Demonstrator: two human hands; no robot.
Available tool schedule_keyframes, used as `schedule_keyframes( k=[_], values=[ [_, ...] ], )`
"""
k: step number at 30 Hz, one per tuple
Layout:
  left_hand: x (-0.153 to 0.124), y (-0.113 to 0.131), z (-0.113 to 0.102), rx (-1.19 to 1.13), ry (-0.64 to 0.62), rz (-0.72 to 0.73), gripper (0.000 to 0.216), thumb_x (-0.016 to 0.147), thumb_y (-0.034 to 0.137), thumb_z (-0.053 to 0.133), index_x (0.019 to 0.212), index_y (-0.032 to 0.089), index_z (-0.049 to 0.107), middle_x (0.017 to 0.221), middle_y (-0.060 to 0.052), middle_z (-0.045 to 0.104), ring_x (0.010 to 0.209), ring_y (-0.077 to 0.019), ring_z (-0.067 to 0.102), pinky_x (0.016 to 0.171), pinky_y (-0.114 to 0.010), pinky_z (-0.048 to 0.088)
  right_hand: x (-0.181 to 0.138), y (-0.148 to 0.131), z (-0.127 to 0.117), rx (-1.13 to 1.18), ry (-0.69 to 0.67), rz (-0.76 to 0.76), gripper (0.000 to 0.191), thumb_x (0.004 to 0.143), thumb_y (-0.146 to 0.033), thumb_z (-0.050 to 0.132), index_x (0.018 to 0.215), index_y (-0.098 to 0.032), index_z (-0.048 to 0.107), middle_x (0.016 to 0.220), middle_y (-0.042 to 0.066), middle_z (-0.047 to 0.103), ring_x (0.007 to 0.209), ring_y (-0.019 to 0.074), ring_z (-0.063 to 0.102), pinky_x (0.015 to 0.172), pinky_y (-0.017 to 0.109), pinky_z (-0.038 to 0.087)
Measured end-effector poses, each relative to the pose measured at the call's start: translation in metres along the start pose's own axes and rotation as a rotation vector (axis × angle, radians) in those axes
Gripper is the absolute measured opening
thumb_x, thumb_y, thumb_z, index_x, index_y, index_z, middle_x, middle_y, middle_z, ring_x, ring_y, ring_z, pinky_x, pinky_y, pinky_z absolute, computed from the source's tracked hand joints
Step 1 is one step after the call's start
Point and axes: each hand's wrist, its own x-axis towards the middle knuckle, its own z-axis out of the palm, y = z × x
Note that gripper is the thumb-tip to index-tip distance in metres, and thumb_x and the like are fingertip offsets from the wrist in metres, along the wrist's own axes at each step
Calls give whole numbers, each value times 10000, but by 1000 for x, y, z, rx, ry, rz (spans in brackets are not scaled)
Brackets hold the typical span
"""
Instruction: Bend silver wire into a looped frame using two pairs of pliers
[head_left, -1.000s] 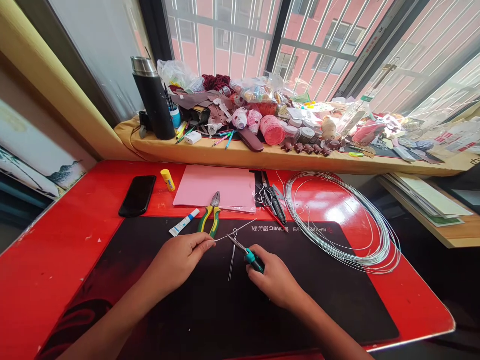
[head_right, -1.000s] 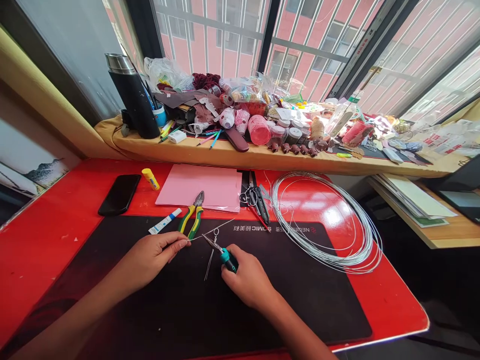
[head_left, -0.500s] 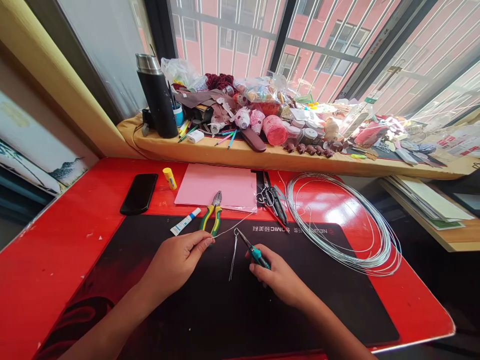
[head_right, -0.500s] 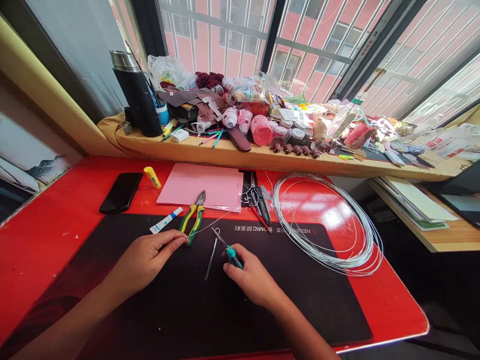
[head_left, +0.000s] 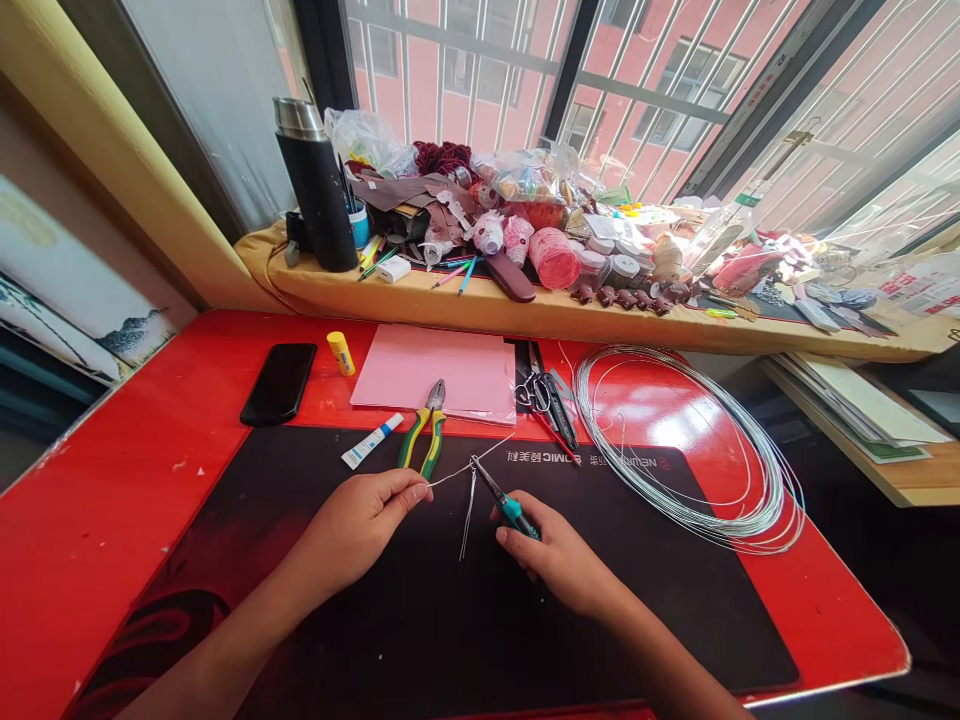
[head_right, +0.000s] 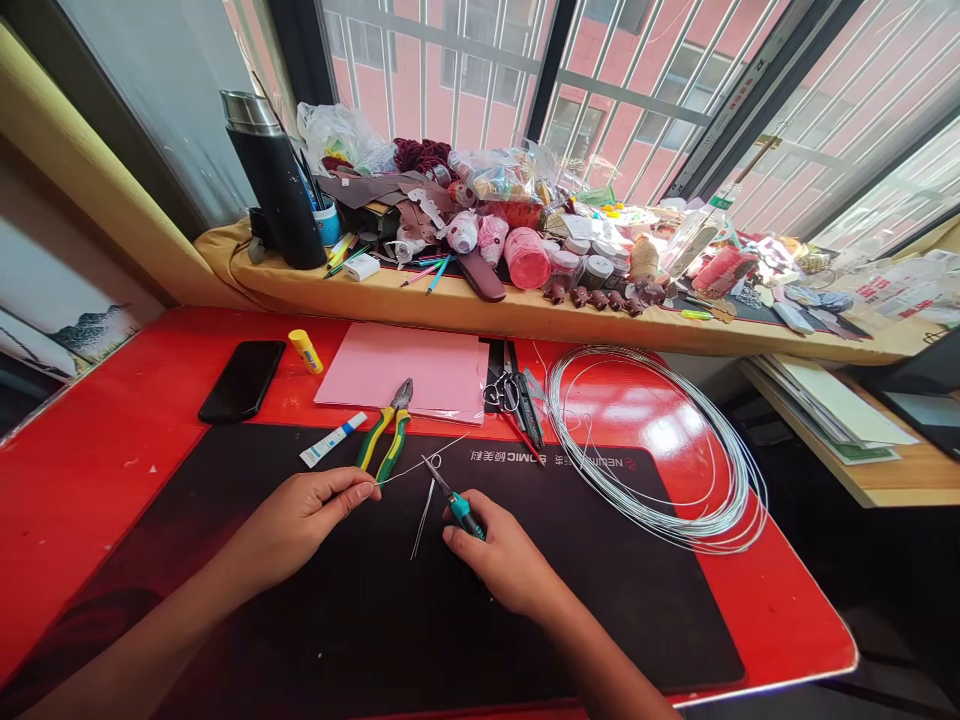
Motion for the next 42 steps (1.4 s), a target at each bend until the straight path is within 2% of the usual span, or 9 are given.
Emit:
schedule_keyframes(
  k=[13, 18, 22, 27, 30, 32, 35, 38, 42],
  values=[
    [0, -1, 4, 55, 44, 44, 382, 976, 503, 471, 947, 273, 774, 951, -24, 803, 920, -259, 720, 788, -304, 502, 1, -11, 3, -186, 89, -69, 121, 922, -319, 562, 867, -213, 541, 776, -28, 478, 713, 155, 412, 652, 253, 350],
    [-6, -5, 14, 219, 123, 114, 352, 1001, 448, 460, 1011, 306, 782, 914, -19, 800, 864, -238, 733, 730, -280, 495, 3, -11, 3, -251, 132, -50, 72, 886, -264, 528, 831, -220, 513, 741, -37, 471, 681, 152, 393, 634, 255, 329],
    [-13, -6, 25, 412, 181, 189, 379, 1036, 359, 401, 1071, 271, 768, 974, -55, 800, 847, -235, 742, 705, -283, 481, 3, -9, 5, -278, 142, -44, 39, 858, -210, 511, 824, -223, 495, 729, -43, 468, 665, 148, 394, 625, 254, 322],
    [-19, -3, 40, 550, 165, 184, 419, 1030, 277, 349, 1047, 238, 766, 899, -90, 786, 761, -251, 730, 645, -310, 440, 6, -7, 8, -324, 177, -41, 80, 816, -146, 499, 818, -225, 488, 713, -45, 484, 659, 148, 418, 615, 251, 306],
    [-19, 4, 34, 416, 129, 99, 425, 1041, 372, 354, 1016, 248, 759, 886, -74, 774, 765, -252, 711, 638, -311, 422, 6, -7, 7, -294, 155, -66, 70, 819, -155, 507, 835, -223, 509, 733, -41, 496, 675, 151, 426, 630, 251, 324],
    [-18, 6, 23, 212, 58, 46, 413, 1027, 461, 391, 1043, 266, 754, 868, -47, 752, 797, -236, 687, 664, -296, 429, 5, -7, 5, -253, 133, -85, 45, 840, -181, 521, 861, -217, 536, 760, -34, 510, 693, 153, 434, 651, 253, 343],
    [-16, 4, 5, -161, -184, -45, 469, 985, 543, 428, 1150, 232, 738, 685, -4, 638, 648, -183, 572, 596, -272, 393, 2, -5, 1, -198, 98, -105, 35, 871, -226, 552, 899, -212, 567, 796, -27, 526, 722, 157, 445, 674, 255, 361],
    [-17, -4, -6, -440, -345, -177, 494, 920, 535, 529, 1205, 183, 727, 659, 5, 602, 555, -141, 441, 542, -263, 339, -1, -2, -2, -171, 57, -120, 56, 878, -245, 574, 923, -213, 579, 817, -24, 530, 747, 161, 447, 681, 256, 367],
    [-18, -13, -7, -620, -395, -256, 452, 881, 469, 616, 1180, 152, 734, 680, -17, 635, 560, -124, 419, 542, -259, 317, -1, 1, -4, -103, 35, -111, 122, 885, -309, 597, 964, -216, 585, 812, -23, 508, 732, 159, 434, 675, 259, 368]
  ],
)
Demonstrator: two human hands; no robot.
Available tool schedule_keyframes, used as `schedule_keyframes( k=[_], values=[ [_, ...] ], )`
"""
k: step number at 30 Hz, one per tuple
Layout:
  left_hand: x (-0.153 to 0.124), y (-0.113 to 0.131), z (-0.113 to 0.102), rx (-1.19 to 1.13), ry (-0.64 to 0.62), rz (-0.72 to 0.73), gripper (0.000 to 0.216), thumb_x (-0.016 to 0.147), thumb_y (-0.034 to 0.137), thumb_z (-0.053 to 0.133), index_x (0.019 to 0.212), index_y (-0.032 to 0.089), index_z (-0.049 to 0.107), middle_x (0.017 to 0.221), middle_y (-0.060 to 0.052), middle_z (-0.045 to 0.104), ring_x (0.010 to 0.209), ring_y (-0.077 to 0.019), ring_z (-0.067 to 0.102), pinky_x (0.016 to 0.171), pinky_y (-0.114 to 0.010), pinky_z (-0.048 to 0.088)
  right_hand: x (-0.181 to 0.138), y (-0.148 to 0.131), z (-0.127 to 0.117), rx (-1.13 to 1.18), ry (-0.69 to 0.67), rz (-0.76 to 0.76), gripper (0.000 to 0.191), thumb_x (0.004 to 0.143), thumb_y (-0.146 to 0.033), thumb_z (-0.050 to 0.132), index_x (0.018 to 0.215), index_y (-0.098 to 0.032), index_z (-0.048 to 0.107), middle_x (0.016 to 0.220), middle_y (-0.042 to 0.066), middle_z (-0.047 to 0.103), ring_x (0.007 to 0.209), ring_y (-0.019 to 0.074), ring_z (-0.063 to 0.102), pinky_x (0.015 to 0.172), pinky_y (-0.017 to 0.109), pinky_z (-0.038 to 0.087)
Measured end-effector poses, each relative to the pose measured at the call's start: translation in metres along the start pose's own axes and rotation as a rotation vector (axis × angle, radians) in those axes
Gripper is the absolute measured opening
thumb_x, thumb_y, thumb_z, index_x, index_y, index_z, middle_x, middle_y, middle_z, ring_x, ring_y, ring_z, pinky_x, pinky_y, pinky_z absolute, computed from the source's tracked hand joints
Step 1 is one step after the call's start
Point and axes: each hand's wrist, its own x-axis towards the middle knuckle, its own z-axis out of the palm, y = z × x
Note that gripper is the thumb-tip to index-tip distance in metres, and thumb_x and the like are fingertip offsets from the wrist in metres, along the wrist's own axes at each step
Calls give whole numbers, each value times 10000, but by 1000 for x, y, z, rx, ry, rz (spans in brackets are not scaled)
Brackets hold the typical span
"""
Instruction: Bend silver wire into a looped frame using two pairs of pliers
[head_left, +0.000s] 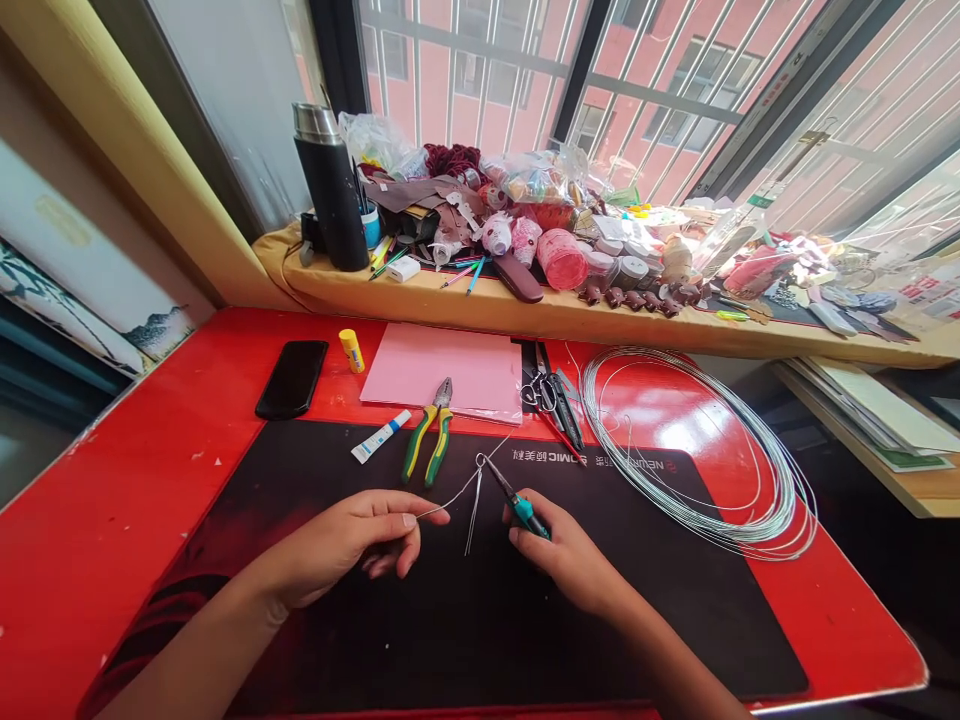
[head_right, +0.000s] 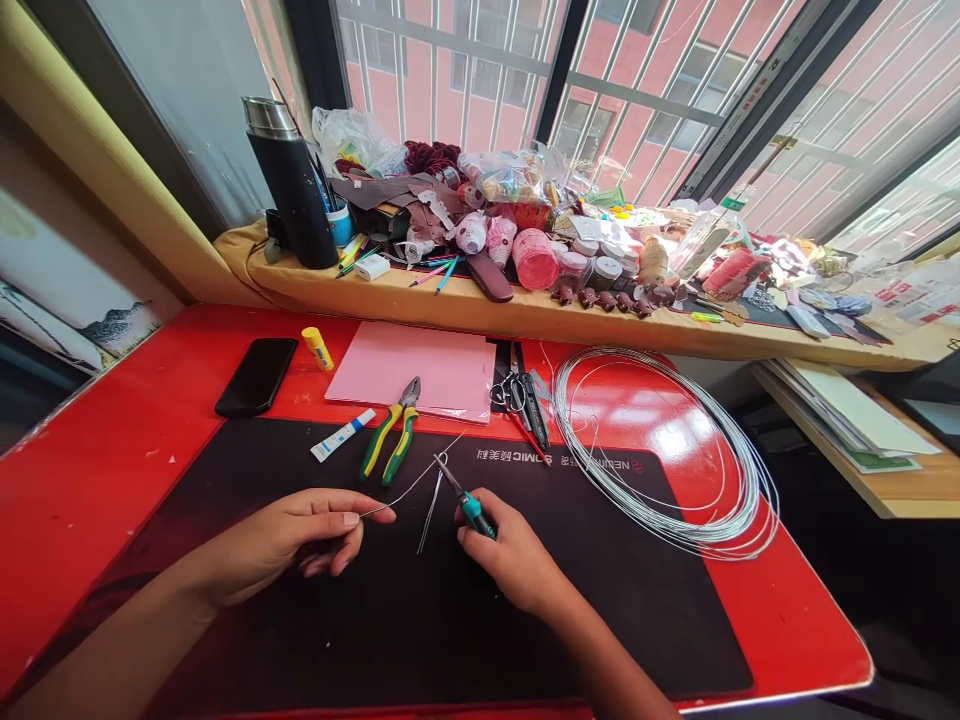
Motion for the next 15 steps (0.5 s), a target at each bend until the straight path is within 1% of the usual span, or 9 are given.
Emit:
schedule_keyframes(
  k=[2, 3, 6, 10, 15],
  values=[
    [2, -2, 0, -46, -1, 27, 450, 879, 468, 640, 1178, 142, 718, 689, -20, 643, 546, -109, 408, 529, -251, 295, 0, 2, 0, 32, 6, 16, 158, 895, -347, 602, 988, -221, 589, 775, -27, 485, 702, 158, 425, 656, 263, 363],
    [3, -3, 1, -63, 19, 57, 452, 881, 476, 645, 1178, 141, 705, 695, -19, 644, 535, -102, 402, 520, -248, 286, 0, 2, 0, 43, 5, 26, 169, 904, -359, 600, 1004, -223, 591, 755, -29, 475, 688, 158, 422, 647, 266, 361],
    [9, -3, 6, -63, 121, 151, 465, 894, 522, 630, 1175, 153, 659, 726, -14, 653, 491, -84, 395, 487, -242, 264, -1, 1, 2, 55, -13, 55, 183, 921, -365, 602, 1047, -232, 598, 731, -37, 470, 668, 157, 426, 638, 269, 361],
    [15, -2, 13, 76, 185, 212, 478, 929, 553, 559, 1212, 170, 599, 781, -19, 688, 441, -75, 431, 471, -239, 288, -5, -8, 3, 20, -54, 49, 191, 920, -374, 635, 1039, -230, 598, 816, -31, 505, 720, 154, 427, 667, 262, 369],
    [14, -2, 21, 241, 290, 280, 378, 973, 483, 505, 1218, 204, 574, 895, -29, 742, 412, -68, 455, 487, -251, 367, -8, -18, 4, -16, -98, 52, 225, 913, -404, 676, 1013, -222, 589, 819, -30, 493, 741, 154, 414, 664, 254, 358]
  ],
)
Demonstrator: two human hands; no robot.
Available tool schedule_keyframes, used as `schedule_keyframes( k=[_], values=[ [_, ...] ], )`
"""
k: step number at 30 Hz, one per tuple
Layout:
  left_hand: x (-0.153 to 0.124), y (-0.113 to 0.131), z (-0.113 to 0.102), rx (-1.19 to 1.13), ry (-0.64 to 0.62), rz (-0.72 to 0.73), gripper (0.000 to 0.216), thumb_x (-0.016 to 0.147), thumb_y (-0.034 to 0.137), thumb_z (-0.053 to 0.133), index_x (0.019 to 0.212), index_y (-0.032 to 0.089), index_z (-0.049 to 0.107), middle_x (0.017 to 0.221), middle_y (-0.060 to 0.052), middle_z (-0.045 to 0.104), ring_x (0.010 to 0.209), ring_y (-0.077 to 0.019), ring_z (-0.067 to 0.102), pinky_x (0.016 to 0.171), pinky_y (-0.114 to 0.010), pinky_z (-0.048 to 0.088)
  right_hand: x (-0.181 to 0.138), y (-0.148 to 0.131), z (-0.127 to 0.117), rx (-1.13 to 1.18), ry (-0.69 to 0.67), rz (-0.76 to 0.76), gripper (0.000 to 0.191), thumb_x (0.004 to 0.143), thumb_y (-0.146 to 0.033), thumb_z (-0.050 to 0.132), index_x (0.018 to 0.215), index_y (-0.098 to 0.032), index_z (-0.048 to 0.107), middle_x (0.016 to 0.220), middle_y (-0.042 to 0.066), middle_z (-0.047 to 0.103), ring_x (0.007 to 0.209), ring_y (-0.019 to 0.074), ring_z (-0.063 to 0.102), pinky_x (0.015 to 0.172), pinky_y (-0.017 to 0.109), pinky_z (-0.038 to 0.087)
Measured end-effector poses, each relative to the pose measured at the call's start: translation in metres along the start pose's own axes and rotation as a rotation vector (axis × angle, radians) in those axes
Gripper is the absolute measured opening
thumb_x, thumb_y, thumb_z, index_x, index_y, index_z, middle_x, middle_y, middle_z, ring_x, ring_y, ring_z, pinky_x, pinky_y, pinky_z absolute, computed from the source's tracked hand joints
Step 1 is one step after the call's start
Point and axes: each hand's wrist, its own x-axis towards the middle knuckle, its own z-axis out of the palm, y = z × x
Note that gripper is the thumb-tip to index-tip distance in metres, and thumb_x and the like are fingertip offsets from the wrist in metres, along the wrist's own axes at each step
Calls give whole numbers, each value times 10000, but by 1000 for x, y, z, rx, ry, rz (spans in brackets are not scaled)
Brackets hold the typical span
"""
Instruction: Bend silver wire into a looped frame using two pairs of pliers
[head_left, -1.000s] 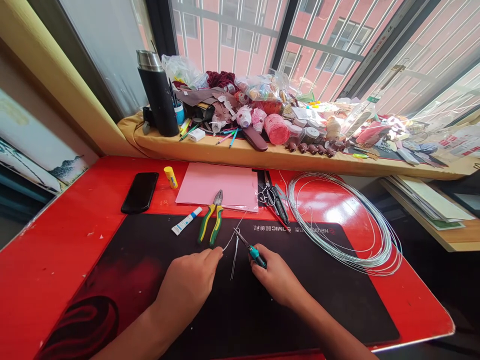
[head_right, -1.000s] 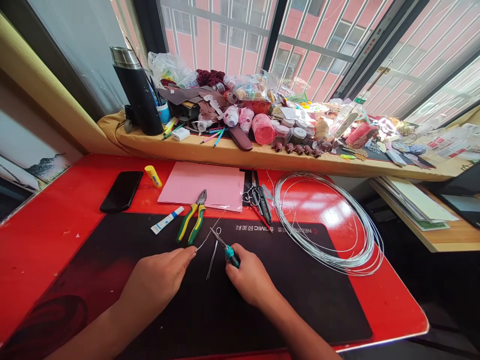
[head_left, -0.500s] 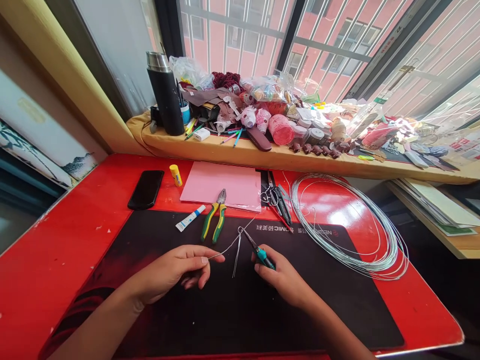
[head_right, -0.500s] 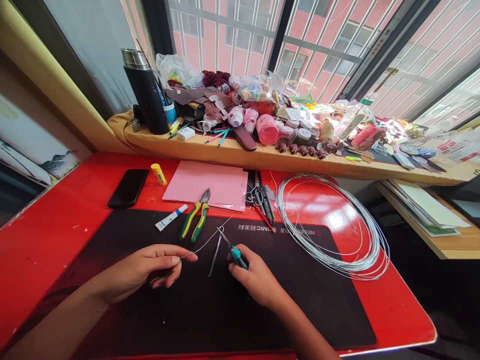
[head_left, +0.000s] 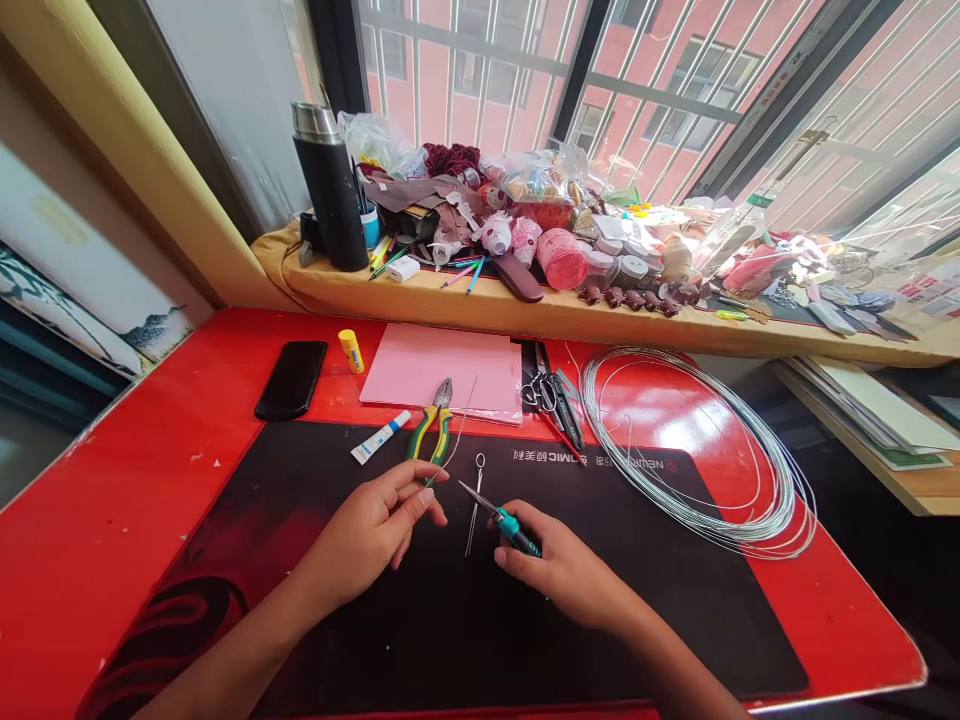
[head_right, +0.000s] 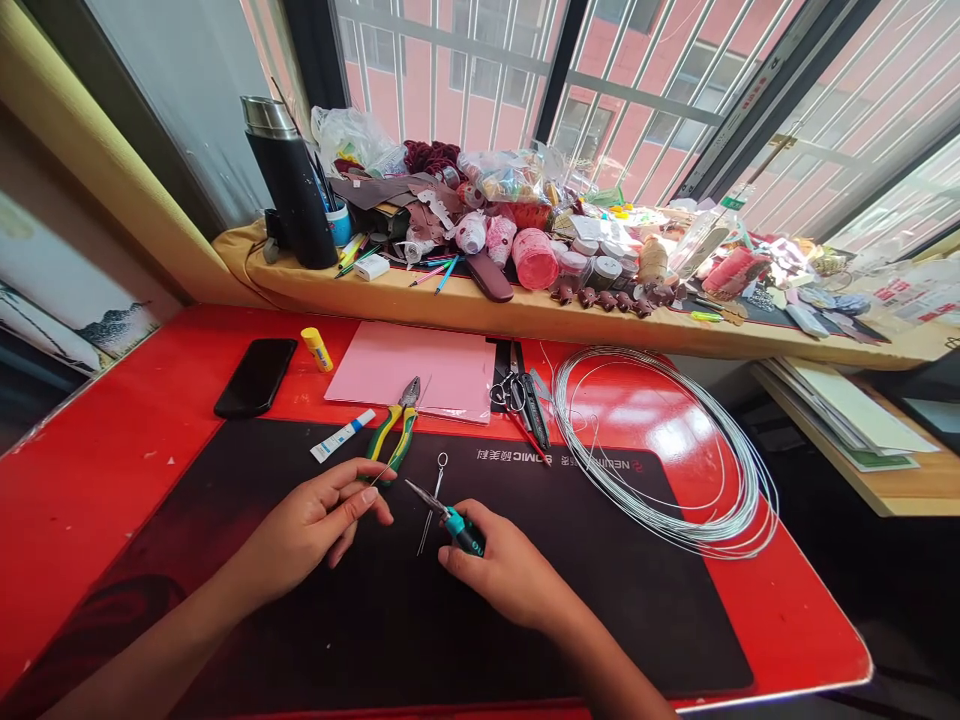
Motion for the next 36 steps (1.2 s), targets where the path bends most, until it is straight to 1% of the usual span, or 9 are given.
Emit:
schedule_keyframes(
  k=[3, 11, 14, 18, 20, 24, 27, 31, 36],
  values=[
    [0, 4, 1, -11, -32, -3, 343, 976, 483, 500, 1162, 202, 568, 915, -41, 752, 393, -65, 460, 468, -250, 359, 0, -1, 1, 27, -29, 4, 253, 927, -438, 669, 1039, -222, 597, 826, -29, 491, 739, 152, 426, 660, 252, 361],
    [4, 6, 2, -256, -169, -75, 390, 952, 558, 510, 1068, 186, 532, 757, -15, 700, 356, -57, 444, 401, -212, 222, 3, 1, 6, 95, -17, -21, 322, 938, -469, 666, 1139, -226, 603, 890, -11, 537, 789, 165, 474, 698, 264, 406],
    [4, 4, 5, -193, -169, -72, 376, 963, 542, 478, 1070, 185, 530, 734, 4, 672, 356, -54, 408, 399, -215, 220, 4, 3, 6, 112, -26, -25, 323, 941, -474, 668, 1136, -225, 604, 881, -11, 540, 787, 166, 491, 702, 268, 418],
    [2, 2, 9, -16, -82, -25, 323, 996, 469, 425, 1113, 188, 534, 747, 23, 644, 389, -60, 410, 428, -221, 284, 5, 6, 6, 155, -32, -33, 361, 942, -509, 664, 1145, -217, 604, 882, -4, 548, 797, 169, 514, 700, 269, 429],
    [2, 2, 10, 32, -86, -24, 309, 1001, 442, 414, 1121, 189, 545, 745, 27, 636, 404, -65, 401, 434, -224, 283, 5, 7, 7, 170, -38, -6, 384, 945, -532, 651, 1152, -213, 600, 856, -7, 540, 757, 161, 508, 665, 264, 421],
    [3, 2, 10, -19, -128, -75, 310, 998, 435, 403, 1094, 188, 564, 676, 48, 576, 429, -76, 330, 432, -227, 225, 5, 9, 7, 151, -10, 42, 374, 957, -549, 628, 1121, -215, 598, 806, -18, 510, 681, 140, 472, 604, 248, 385],
    [5, 0, 8, -22, -110, -63, 302, 999, 433, 410, 1084, 192, 572, 657, 54, 545, 458, -84, 302, 445, -231, 208, 5, 11, 7, 147, -7, 45, 365, 958, -553, 625, 1106, -220, 598, 790, -23, 496, 663, 135, 453, 583, 243, 358],
    [5, -4, 7, 75, -74, 8, 279, 1011, 409, 413, 1089, 209, 591, 673, 45, 559, 494, -98, 336, 467, -239, 230, 6, 12, 8, 151, -29, 45, 368, 950, -556, 636, 1094, -220, 600, 786, -27, 486, 648, 129, 435, 581, 244, 341],
    [6, -7, 7, 126, -63, 27, 288, 1016, 404, 402, 1088, 213, 606, 668, 42, 558, 539, -118, 396, 500, -248, 269, 7, 8, 9, 120, -19, 36, 338, 957, -540, 624, 1025, -212, 585, 756, -38, 455, 659, 133, 402, 601, 252, 325]
  ],
)
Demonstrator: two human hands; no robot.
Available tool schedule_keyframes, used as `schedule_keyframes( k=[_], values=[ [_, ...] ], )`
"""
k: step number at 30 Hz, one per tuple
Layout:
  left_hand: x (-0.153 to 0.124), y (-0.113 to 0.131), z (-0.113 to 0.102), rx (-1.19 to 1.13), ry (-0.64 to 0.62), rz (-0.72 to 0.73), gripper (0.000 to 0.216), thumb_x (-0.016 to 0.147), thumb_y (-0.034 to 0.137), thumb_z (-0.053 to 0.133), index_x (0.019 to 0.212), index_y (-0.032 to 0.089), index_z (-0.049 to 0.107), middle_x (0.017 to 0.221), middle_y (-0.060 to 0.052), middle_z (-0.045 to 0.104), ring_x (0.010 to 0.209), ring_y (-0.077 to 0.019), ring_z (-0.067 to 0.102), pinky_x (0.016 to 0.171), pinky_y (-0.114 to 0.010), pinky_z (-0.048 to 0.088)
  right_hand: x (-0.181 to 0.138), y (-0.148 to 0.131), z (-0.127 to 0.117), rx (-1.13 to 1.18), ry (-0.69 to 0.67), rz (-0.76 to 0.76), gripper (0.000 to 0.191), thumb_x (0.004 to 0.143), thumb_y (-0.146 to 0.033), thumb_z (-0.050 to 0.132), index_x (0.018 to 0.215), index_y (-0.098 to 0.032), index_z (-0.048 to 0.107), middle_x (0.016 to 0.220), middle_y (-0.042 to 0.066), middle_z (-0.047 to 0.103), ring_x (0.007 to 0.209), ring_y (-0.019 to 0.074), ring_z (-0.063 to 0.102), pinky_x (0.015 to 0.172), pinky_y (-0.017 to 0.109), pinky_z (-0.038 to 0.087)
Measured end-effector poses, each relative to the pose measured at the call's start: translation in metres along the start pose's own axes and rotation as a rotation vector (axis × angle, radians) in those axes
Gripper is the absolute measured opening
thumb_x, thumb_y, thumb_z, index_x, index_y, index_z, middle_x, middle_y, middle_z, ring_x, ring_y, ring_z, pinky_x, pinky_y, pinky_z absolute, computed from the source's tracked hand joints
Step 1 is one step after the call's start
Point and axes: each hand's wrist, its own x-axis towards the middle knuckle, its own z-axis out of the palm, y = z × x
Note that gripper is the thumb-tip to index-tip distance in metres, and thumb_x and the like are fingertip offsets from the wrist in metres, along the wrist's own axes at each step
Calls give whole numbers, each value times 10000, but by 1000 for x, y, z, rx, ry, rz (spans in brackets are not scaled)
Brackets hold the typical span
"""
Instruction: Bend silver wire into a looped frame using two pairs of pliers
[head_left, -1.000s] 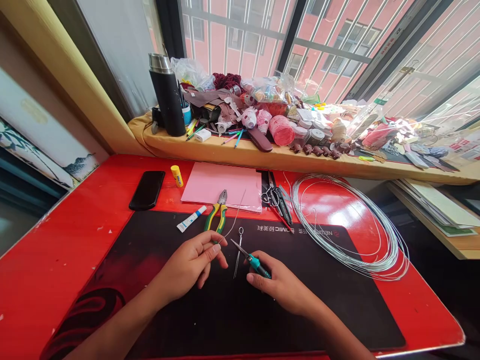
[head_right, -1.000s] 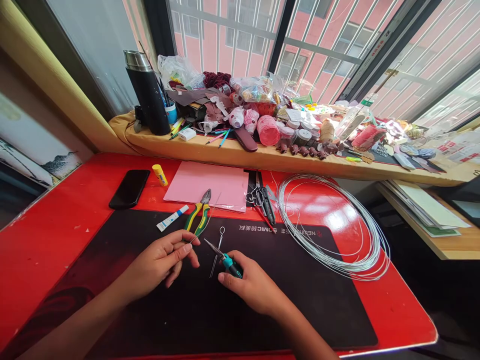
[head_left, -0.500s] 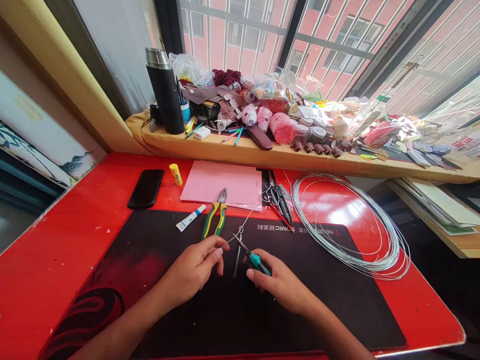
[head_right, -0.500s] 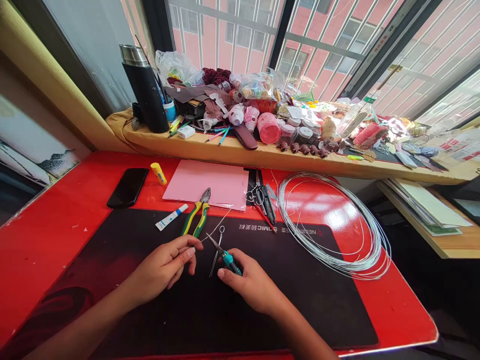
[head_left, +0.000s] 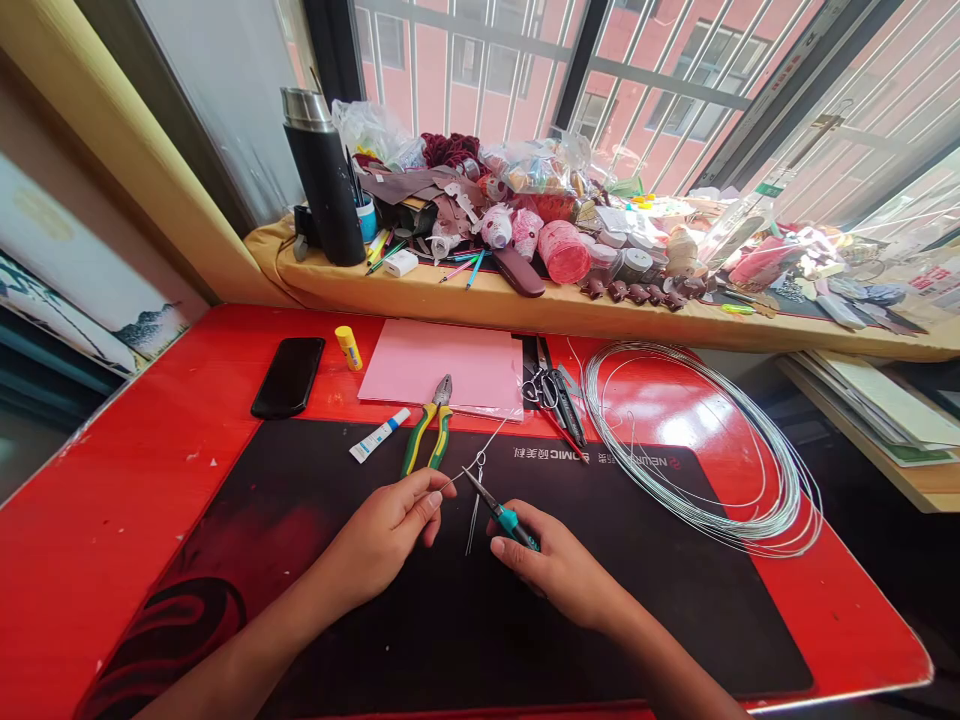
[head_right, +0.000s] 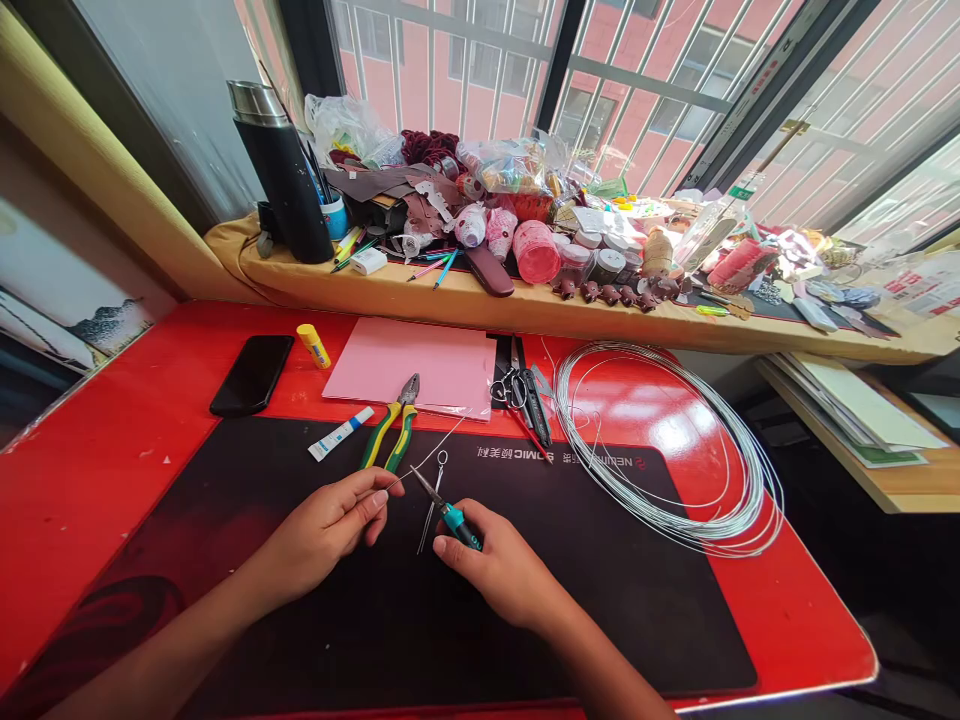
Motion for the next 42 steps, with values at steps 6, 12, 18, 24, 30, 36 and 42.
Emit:
schedule_keyframes(
  k=[6, 12, 18, 24, 30, 36, 42],
  values=[
    [2, 0, -2, 47, 6, -22, 298, 1008, 404, 389, 1070, 212, 609, 647, 46, 531, 594, -145, 451, 565, -266, 317, 0, 0, 2, -114, 38, -38, 308, 956, -496, 616, 911, -200, 544, 787, -36, 441, 724, 145, 387, 653, 258, 336],
    [3, 4, -3, 161, 18, -45, 304, 1004, 385, 365, 1061, 222, 615, 630, 54, 499, 613, -164, 474, 620, -281, 349, 3, -3, 5, -266, 95, -11, 218, 955, -384, 581, 852, -218, 484, 753, -45, 465, 699, 142, 405, 635, 248, 318],
    [-1, 13, -5, 427, 98, -51, 307, 1018, 341, 332, 1063, 254, 623, 714, 11, 635, 668, -197, 599, 626, -286, 377, 7, -11, 9, -444, 153, 19, 130, 915, -243, 532, 814, -230, 450, 698, -50, 493, 636, 137, 409, 589, 249, 262],
    [-11, 24, 4, 845, 139, -24, 346, 1009, 175, 306, 1135, 239, 622, 842, -66, 740, 768, -251, 719, 610, -302, 367, 7, -9, 17, -492, 205, 25, 141, 836, -143, 524, 811, -239, 423, 658, -62, 469, 599, 133, 370, 568, 256, 225],
    [-9, 27, 3, 748, 141, 15, 339, 1028, 225, 296, 1104, 248, 625, 932, -66, 753, 836, -242, 723, 650, -289, 397, 3, -4, 14, -391, 177, -48, 75, 876, -175, 536, 856, -230, 488, 718, -51, 507, 653, 138, 418, 608, 252, 280],
    [-2, 19, -5, 415, 101, -19, 326, 1030, 384, 308, 1063, 259, 606, 645, 31, 560, 601, -198, 541, 591, -285, 340, -4, 3, 4, -21, 46, -23, 151, 931, -353, 595, 1004, -225, 560, 738, -47, 476, 658, 135, 449, 600, 237, 351],
    [-6, 18, -3, 368, 93, -32, 302, 1015, 379, 321, 1042, 258, 597, 622, 50, 464, 589, -188, 472, 587, -288, 295, -4, 6, 4, 104, 26, 27, 176, 950, -378, 585, 1023, -223, 540, 682, -62, 422, 578, 120, 404, 521, 224, 326]
  ],
)
